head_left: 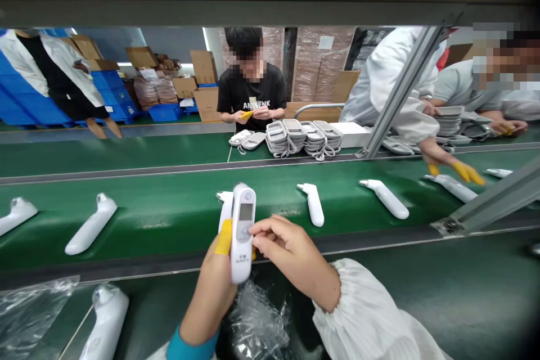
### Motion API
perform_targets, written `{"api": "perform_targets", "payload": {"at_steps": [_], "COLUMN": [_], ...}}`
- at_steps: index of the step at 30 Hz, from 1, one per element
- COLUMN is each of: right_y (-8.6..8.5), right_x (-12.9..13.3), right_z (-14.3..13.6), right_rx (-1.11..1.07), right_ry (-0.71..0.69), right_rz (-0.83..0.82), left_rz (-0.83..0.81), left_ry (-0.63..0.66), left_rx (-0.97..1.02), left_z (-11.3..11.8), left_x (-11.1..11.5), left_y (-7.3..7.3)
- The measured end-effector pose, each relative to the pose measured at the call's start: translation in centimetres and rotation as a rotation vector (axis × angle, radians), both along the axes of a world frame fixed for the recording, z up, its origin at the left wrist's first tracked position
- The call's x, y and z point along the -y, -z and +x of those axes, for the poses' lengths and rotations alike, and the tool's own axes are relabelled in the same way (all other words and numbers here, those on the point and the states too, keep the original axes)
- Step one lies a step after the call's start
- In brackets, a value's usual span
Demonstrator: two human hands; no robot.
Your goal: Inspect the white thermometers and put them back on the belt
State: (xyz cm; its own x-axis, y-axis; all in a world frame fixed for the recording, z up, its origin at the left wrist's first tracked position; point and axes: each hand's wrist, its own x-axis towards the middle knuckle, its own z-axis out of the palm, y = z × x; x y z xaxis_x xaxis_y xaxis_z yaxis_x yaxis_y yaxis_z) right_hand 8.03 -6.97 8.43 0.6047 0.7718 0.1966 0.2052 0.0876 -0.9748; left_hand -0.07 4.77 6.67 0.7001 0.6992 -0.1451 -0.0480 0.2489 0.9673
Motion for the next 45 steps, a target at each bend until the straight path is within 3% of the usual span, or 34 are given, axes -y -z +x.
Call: {"api": "perform_targets", "payload": {"at_steps": [2,5,12,19,25,30,32,35,39,42,45], "right_y": [-0.3,-0.5,-0.5,-0.7,-0.2,0.2,0.0,-0.5,-0.8,-0.7,0.4], "right_x": [0.1,0.3,0.4,0.5,0.2,0.1,0.3,0.4,0.2,0.4,0.5], "right_z": [0.0,0.0,0.5,0.8,0.5,1.0,0.9,-0.1,-0.6,0.3,0.4], "right_rx": [-0.097,-0.165,-0.13,-0.209,-0.101,-0.209,-0.079,0.309,0.646,0.743,0.795], "right_ry": [-0.013,-0.025,-0.039,-0.142,-0.001,-0.115,-0.096,0.001,0.181,0.272,0.087], "right_rz": [0.019,-0.001,-0.066,-0.053,-0.086,-0.048,-0.066,-0.124,-0.307,-0.496,-0.664], "left_rz": [-0.077,-0.161,0.104,0.115,0.173,0.173,0.19,0.241,0.327,0.454,0.7], "left_ry": [0.019,0.028,0.041,0.006,0.029,0.024,-0.013,-0.066,-0.054,-0.062,-0.176], "left_rx": [-0.008,-0.011,-0.016,-0.044,-0.025,-0.07,-0.087,-0.1,-0.098,-0.16,-0.449], "left_z": [-0.5,-0.9,-1.3,-1.4,-1.6,-1.5,-1.4,-1.4,-1.4,-0.7,0.7], "left_x": [2.0,2.6,2.1,2.5,2.0,1.5,1.5,2.0,2.4,-0.3,-5.9], "left_y": [-0.3,-0.2,0.7,0.3,1.3,1.4,1.1,0.5,0.6,1.7,3.2]}}
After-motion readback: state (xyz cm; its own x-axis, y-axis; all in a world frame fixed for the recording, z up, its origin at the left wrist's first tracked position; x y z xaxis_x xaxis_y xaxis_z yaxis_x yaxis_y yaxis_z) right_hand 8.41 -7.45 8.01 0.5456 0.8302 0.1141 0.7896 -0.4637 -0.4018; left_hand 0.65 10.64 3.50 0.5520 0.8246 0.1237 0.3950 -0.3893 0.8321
